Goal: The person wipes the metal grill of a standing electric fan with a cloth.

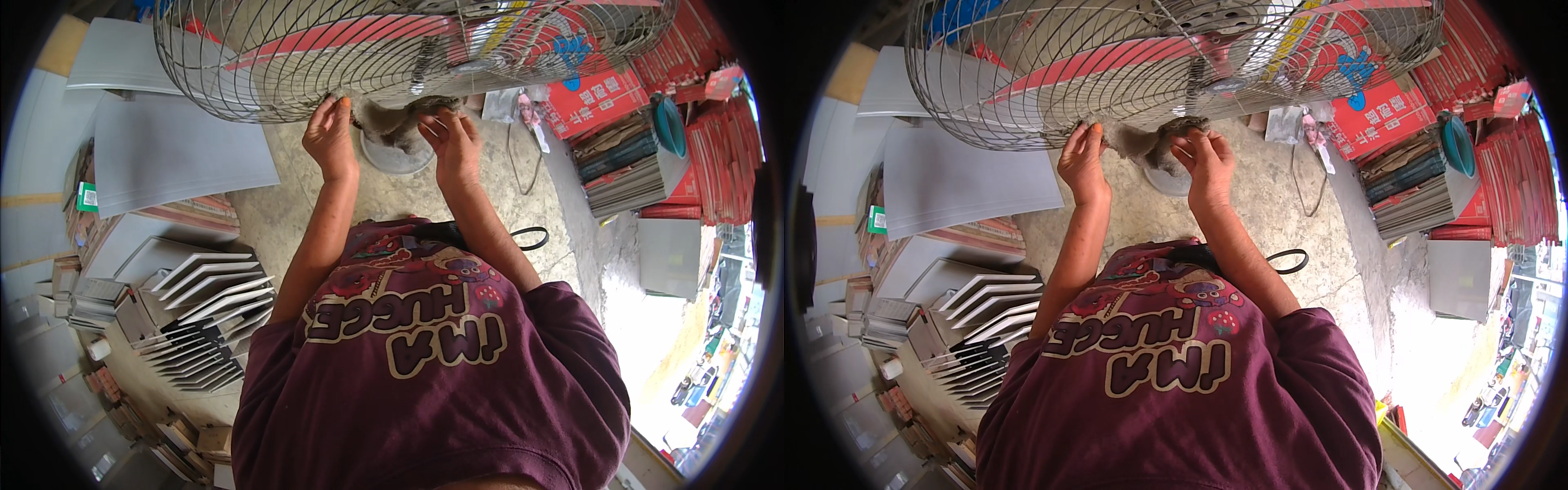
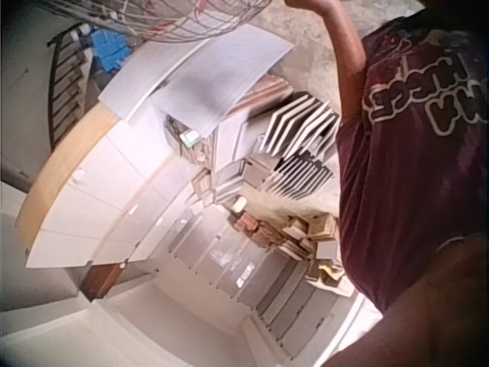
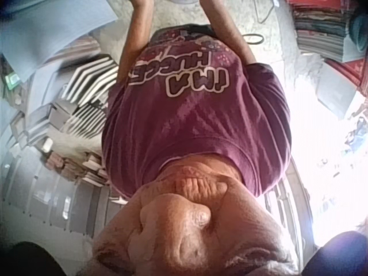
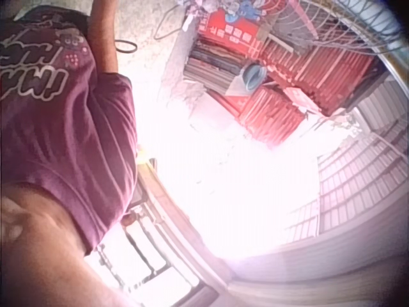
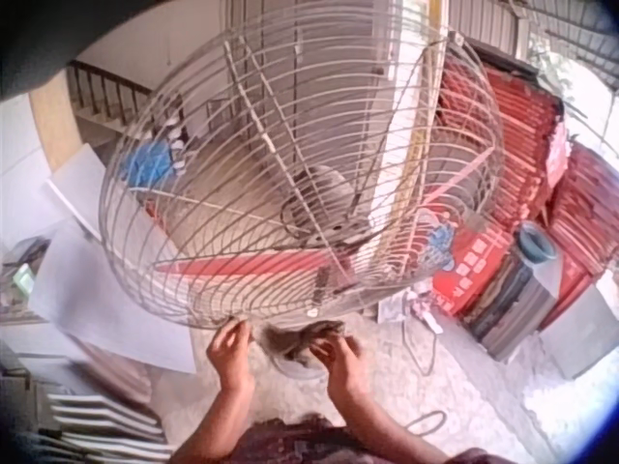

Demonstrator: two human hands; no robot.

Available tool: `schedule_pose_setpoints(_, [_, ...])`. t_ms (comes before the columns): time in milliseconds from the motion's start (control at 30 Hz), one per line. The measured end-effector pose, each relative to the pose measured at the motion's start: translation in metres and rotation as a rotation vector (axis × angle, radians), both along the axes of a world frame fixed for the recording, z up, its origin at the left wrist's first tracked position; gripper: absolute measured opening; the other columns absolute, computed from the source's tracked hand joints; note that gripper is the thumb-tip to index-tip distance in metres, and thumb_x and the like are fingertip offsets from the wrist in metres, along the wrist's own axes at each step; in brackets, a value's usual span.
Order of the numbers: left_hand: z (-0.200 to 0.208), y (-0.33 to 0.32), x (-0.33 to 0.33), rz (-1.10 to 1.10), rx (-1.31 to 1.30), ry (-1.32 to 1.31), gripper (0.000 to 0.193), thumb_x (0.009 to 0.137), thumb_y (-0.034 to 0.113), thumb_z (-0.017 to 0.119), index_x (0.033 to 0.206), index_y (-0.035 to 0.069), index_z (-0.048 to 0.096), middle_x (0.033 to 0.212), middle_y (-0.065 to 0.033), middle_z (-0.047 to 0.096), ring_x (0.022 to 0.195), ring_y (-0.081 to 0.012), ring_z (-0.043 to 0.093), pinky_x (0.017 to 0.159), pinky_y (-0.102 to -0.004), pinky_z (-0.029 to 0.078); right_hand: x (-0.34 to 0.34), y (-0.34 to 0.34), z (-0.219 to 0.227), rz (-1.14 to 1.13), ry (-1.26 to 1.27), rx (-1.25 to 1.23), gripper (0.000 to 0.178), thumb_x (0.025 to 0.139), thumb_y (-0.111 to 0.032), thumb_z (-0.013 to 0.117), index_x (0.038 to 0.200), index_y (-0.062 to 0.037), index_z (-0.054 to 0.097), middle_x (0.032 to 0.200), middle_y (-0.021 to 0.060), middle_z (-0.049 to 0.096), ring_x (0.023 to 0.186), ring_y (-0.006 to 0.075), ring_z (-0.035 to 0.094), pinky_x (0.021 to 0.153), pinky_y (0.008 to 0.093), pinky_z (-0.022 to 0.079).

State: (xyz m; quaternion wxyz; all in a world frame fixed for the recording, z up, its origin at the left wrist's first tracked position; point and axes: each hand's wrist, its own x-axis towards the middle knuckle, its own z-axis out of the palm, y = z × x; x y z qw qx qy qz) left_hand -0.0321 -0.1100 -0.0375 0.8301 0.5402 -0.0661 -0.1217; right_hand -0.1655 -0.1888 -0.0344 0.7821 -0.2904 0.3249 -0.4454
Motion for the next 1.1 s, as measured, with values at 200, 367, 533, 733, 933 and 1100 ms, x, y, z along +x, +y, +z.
schedule_pose_setpoints(200, [-0.008,0.000,-0.002,0.009,0.082,-0.240,0.019,0.077,0.002,0.063,0.095,-0.003,0.060,0.082,-0.0040,0.061,0.072,-0.0074,0.056,0.064,-0.0203,0.046,0.006,0.006,0.009,0.045,-0.008,-0.033,0.014,0.081,-0.011,0.055,0.090,-0.0023,0.048,0.084,0.0066,0.057,0.078,0.0192,0.061,0.071,0.0308,0.051])
schedule_pose_setpoints(367, [-0.013,0.004,-0.004,-0.014,0.094,-0.373,0.019,0.077,0.000,0.062,0.096,-0.002,0.060,0.080,-0.0044,0.062,0.071,-0.0065,0.056,0.065,-0.0192,0.046,0.008,0.006,0.006,0.063,-0.003,-0.022,0.013,0.081,-0.011,0.055,0.090,-0.0034,0.048,0.084,0.0061,0.057,0.077,0.0195,0.061,0.070,0.0309,0.051])
schedule_pose_setpoints(533, [-0.011,0.001,-0.005,0.005,0.107,-0.350,0.019,0.077,-0.001,0.062,0.095,-0.002,0.060,0.082,-0.0056,0.062,0.070,-0.0078,0.058,0.064,-0.0192,0.046,0.009,0.005,0.003,0.068,-0.010,-0.020,0.012,0.081,-0.011,0.055,0.088,-0.0042,0.048,0.084,0.0062,0.057,0.077,0.0202,0.061,0.070,0.0313,0.051])
schedule_pose_setpoints(733, [-0.026,-0.008,0.002,0.046,0.141,-0.416,0.018,0.075,-0.002,0.063,0.094,-0.002,0.061,0.079,-0.0053,0.062,0.068,-0.0079,0.057,0.061,-0.0196,0.045,0.010,0.005,0.003,0.071,-0.013,-0.010,0.011,0.081,-0.010,0.055,0.087,-0.0043,0.048,0.083,0.0061,0.057,0.076,0.0204,0.061,0.069,0.0316,0.051])
schedule_pose_setpoints(933, [-0.042,-0.010,0.009,0.089,0.272,-0.532,0.015,0.074,-0.002,0.064,0.088,-0.001,0.064,0.073,-0.0045,0.061,0.064,-0.0062,0.055,0.059,-0.0190,0.044,0.008,0.005,0.002,0.069,-0.002,-0.002,0.011,0.081,-0.010,0.055,0.087,-0.0040,0.048,0.082,0.0061,0.057,0.076,0.0205,0.061,0.069,0.0314,0.051])
schedule_pose_setpoints(1100, [-0.085,-0.016,0.018,-0.073,0.195,-0.272,0.023,0.075,0.001,0.064,0.097,-0.005,0.061,0.082,-0.0058,0.063,0.071,-0.0071,0.057,0.065,-0.0182,0.045,0.005,0.006,0.003,0.068,0.010,0.010,0.010,0.081,-0.010,0.055,0.085,-0.0041,0.048,0.081,0.0057,0.056,0.076,0.0203,0.061,0.069,0.0310,0.051])
